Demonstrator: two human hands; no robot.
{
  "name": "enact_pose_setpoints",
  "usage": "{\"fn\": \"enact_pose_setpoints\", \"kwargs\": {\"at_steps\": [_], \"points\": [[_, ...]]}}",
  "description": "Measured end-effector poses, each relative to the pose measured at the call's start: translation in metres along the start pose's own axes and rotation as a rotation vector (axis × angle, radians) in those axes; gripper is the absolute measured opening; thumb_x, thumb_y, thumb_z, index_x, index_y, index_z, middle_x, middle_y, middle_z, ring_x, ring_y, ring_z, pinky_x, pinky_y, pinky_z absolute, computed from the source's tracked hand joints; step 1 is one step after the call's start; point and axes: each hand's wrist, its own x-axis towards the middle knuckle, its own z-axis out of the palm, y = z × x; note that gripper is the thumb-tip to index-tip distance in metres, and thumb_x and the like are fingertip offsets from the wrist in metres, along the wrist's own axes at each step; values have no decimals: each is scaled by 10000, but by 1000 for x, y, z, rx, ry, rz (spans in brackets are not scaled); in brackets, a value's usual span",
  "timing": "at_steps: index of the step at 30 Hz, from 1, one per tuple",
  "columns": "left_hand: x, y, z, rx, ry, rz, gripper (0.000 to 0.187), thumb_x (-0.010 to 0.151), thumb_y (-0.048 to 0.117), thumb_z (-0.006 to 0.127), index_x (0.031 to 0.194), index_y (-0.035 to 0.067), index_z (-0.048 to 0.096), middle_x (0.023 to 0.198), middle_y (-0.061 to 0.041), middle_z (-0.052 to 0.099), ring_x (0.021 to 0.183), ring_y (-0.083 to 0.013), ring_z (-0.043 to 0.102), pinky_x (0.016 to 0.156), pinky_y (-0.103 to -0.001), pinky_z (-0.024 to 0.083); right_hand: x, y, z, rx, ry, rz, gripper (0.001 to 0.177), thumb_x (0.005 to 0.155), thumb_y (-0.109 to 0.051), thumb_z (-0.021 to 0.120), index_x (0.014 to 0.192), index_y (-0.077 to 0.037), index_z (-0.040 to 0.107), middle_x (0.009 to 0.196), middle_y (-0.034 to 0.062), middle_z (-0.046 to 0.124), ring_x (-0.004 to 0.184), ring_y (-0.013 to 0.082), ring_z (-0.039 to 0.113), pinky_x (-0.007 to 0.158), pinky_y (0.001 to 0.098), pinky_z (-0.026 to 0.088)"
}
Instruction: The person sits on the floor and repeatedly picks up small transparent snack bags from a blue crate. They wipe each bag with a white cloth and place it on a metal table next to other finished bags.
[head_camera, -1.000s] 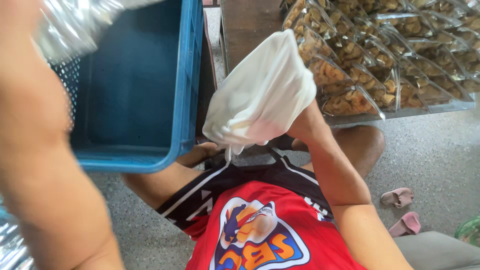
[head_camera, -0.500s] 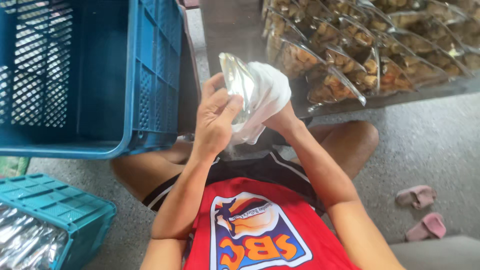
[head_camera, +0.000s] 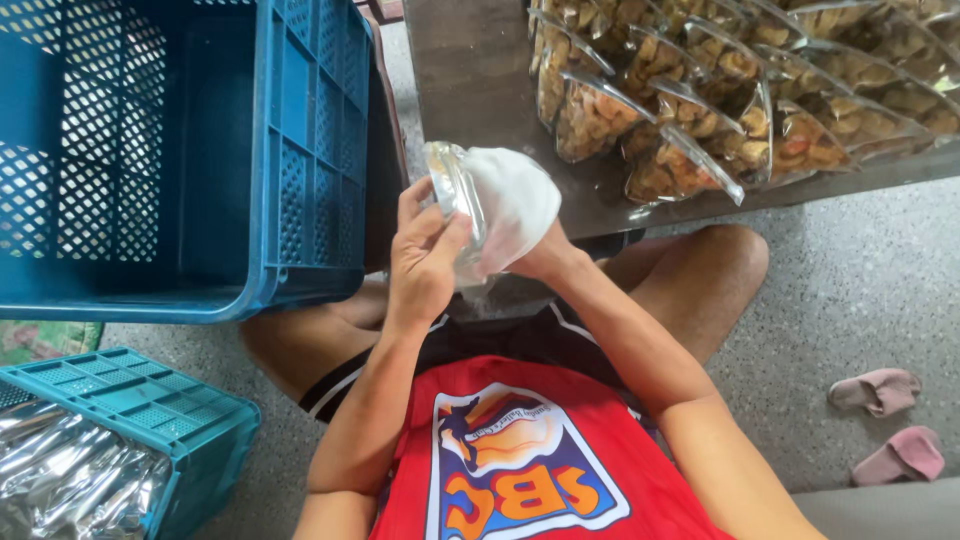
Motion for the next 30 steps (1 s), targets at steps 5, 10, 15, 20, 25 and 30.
{"fn": "enact_pose_setpoints", "kwargs": {"at_steps": [5, 10, 15, 20, 25, 30], "points": [[-3, 4, 1, -139, -26, -76, 222, 990, 16, 597, 1164, -27, 726, 1490, -78, 450, 1284, -148, 567, 1075, -321, 472, -9, 3, 4, 15, 18, -152, 689, 715, -319, 899, 1291, -94, 594, 1229, 136, 602, 1049, 379, 619, 907, 452, 495], [-6, 11, -16, -174, -8, -90, 207, 1002, 31, 620, 1159, -25, 742, 1485, -99, 471, 1236, -135, 563, 1023, -307, 479, -6, 2, 3, 276, -138, 233, 677, 738, -327, 882, 1302, -61, 619, 1200, 131, 662, 1071, 360, 662, 935, 443, 530], [-5, -1, -3, 23, -53, 8, 189, 1007, 24, 610, 1131, -33, 741, 1501, -109, 496, 1362, -155, 506, 1105, -314, 451, -15, -4, 12, 5, -52, -7, 684, 647, -329, 899, 1212, -59, 623, 1121, 148, 646, 1013, 363, 622, 881, 428, 523], [-8, 10, -26, -246, -47, -104, 200, 1006, 93, 650, 1120, -39, 746, 1479, -113, 490, 1301, -139, 537, 1075, -302, 452, -23, 16, 5, 98, -86, 83, 695, 660, -303, 903, 1234, -40, 611, 1124, 145, 667, 1007, 300, 634, 891, 386, 526], [-1, -2, -51, -323, 5, -192, 556, 990, 369, 742, 1364, -14, 592, 1410, -130, 520, 1100, -161, 559, 925, -315, 509, -58, 30, -4, 247, -171, 247, 706, 673, -277, 906, 1255, -20, 600, 1127, 141, 688, 1000, 238, 646, 902, 344, 529], [29, -21, -30, -418, -121, 70, 988, 858, 494, 849, 1555, 68, 294, 1423, -123, 561, 1259, -167, 600, 1094, -323, 519, -74, 37, -4, 568, -444, 504, 609, 739, -188, 881, 1286, -40, 659, 1137, 95, 767, 996, 95, 651, 936, 276, 543]]}}
